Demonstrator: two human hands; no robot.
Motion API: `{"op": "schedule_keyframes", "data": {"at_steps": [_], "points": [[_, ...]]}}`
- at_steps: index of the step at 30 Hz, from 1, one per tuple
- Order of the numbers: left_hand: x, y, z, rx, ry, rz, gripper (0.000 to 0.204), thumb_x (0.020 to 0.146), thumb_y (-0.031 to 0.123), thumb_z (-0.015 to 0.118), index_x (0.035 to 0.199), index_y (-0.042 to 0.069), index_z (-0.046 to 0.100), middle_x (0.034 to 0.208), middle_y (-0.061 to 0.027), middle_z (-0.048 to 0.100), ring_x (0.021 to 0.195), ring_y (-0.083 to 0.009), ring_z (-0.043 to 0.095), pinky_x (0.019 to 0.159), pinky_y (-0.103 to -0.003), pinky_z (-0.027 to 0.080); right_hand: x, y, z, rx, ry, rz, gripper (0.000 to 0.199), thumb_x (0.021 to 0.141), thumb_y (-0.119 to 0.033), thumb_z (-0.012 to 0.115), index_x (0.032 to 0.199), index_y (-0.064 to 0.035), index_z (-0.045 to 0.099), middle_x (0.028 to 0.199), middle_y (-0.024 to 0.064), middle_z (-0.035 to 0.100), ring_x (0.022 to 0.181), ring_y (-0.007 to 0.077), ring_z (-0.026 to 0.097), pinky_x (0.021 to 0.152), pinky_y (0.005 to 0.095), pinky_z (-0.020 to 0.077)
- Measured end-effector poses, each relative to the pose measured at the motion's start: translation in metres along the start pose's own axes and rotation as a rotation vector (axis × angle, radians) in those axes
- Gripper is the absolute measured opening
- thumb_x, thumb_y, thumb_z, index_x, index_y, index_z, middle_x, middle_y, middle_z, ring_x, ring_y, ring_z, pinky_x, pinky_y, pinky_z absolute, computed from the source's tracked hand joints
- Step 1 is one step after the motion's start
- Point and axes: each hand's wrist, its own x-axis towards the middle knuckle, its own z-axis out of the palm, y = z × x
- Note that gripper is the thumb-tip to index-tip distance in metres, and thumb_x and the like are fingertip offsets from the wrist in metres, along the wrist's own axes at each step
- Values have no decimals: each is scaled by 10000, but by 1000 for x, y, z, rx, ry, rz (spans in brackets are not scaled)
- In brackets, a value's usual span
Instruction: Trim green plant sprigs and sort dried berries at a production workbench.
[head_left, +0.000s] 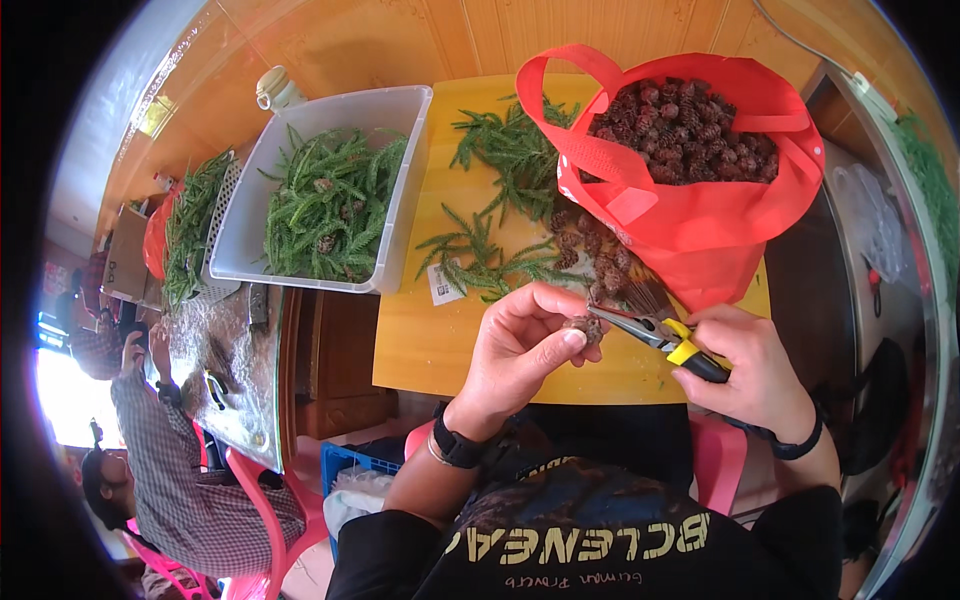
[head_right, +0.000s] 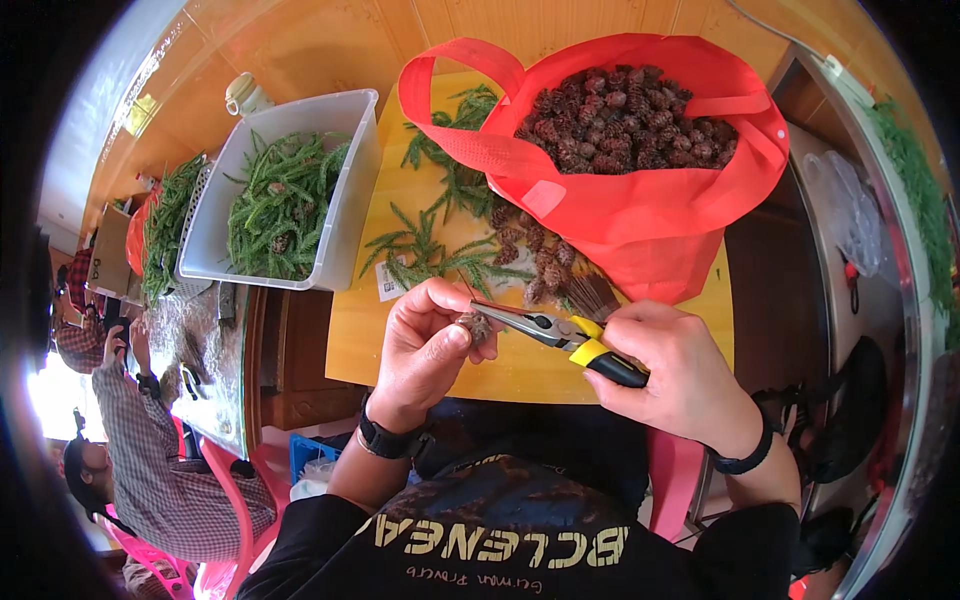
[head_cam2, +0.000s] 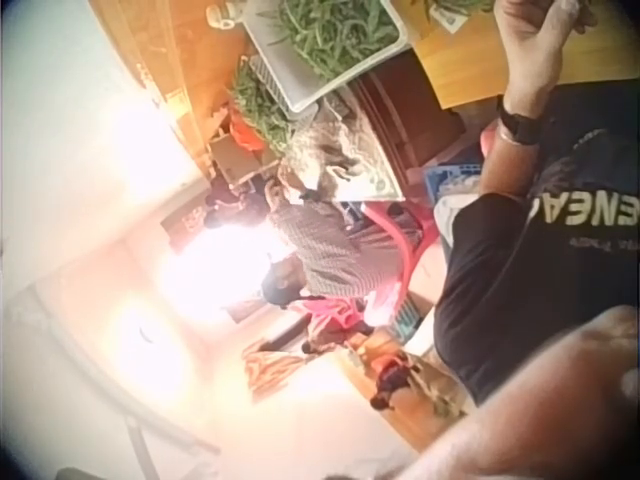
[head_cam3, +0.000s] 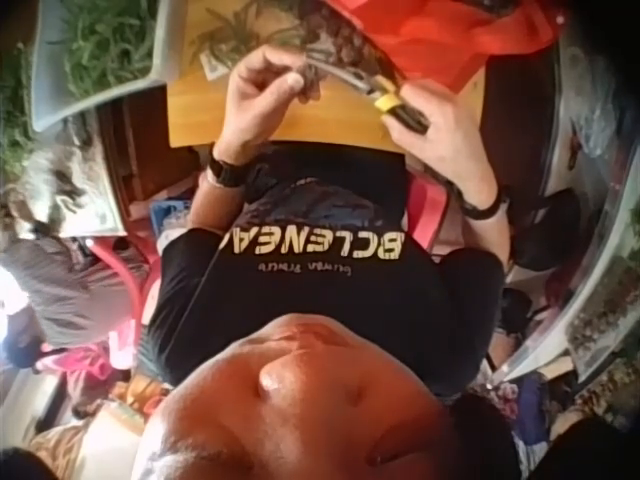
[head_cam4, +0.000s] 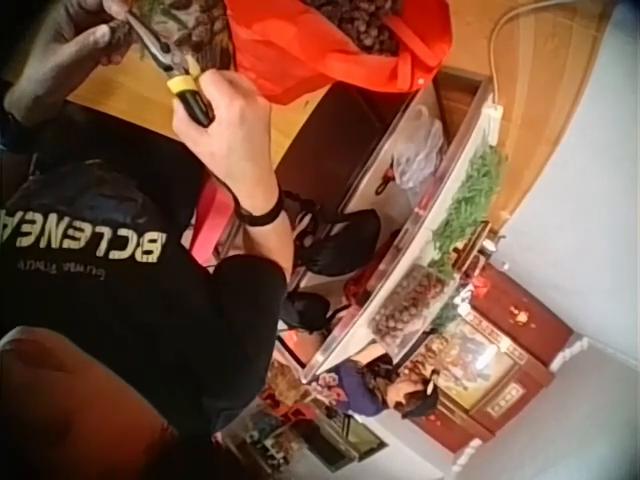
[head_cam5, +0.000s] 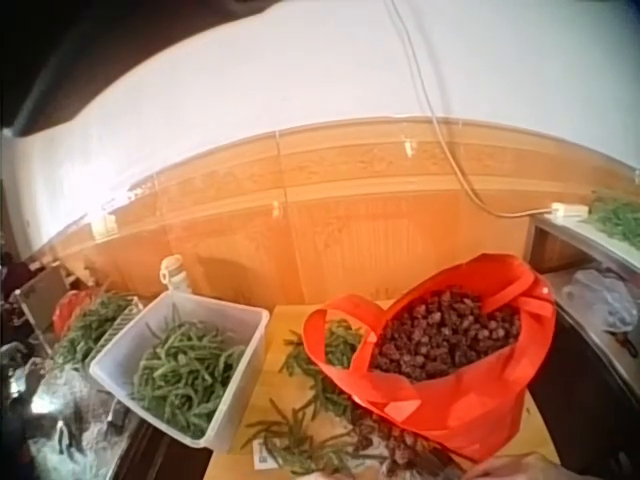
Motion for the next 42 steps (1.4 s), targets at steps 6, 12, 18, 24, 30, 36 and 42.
{"op": "schedule_keyframes", "data": {"at_steps": [6, 12, 18, 24, 30, 36, 42], "points": [[1, -1, -1, -3, -8, -3, 212, 835, 132, 652, 980, 36, 532, 894, -139, 607, 722, -163, 614, 606, -231, 495, 0, 2, 4, 24, 21, -16, 224, 643, -116, 699, 692, 5, 516, 778, 159, 581, 634, 303, 566, 552, 331, 440], [1, -2, -1, 0, -8, 6, 215, 832, 127, 657, 981, 33, 534, 888, -136, 600, 720, -165, 613, 605, -234, 492, -1, 2, 6, 1, 31, -24, 203, 644, -92, 688, 700, 9, 522, 730, 145, 560, 602, 294, 550, 530, 333, 425], [3, -4, 4, 15, 31, 61, 190, 816, 82, 669, 954, 25, 552, 892, -107, 569, 724, -169, 613, 623, -243, 490, -2, 3, 13, -6, 91, -39, 180, 646, -58, 673, 694, 17, 517, 683, 143, 531, 578, 292, 527, 516, 338, 410], [2, -9, 6, 642, 103, 410, 207, 805, -43, 643, 992, -38, 553, 958, -101, 594, 809, -152, 611, 699, -244, 492, -2, 3, 20, 42, 136, 8, 236, 661, -69, 677, 648, -2, 452, 586, 135, 443, 548, 318, 488, 486, 380, 388], [3, -2, 10, 107, 101, 68, 233, 923, 85, 508, 1129, -18, 472, 918, -110, 617, 784, -162, 617, 676, -249, 486, -2, 3, 17, 29, 143, -16, 231, 664, -70, 676, 653, -2, 456, 592, 138, 450, 549, 319, 491, 483, 381, 389], [3, 2, 0, -121, -12, -139, 163, 910, 91, 545, 1038, -9, 534, 867, -81, 620, 751, -137, 618, 645, -233, 486, -3, 2, 17, 22, 158, -24, 231, 664, -66, 676, 654, -2, 454, 594, 143, 454, 547, 321, 492, 480, 381, 387], [2, 2, 18, 274, 176, 147, 173, 803, -25, 656, 956, -11, 579, 874, -77, 619, 757, -116, 599, 660, -232, 484, -4, 4, 19, 17, 158, -4, 232, 663, -52, 671, 647, -3, 445, 580, 141, 443, 536, 324, 484, 475, 383, 378]]}}
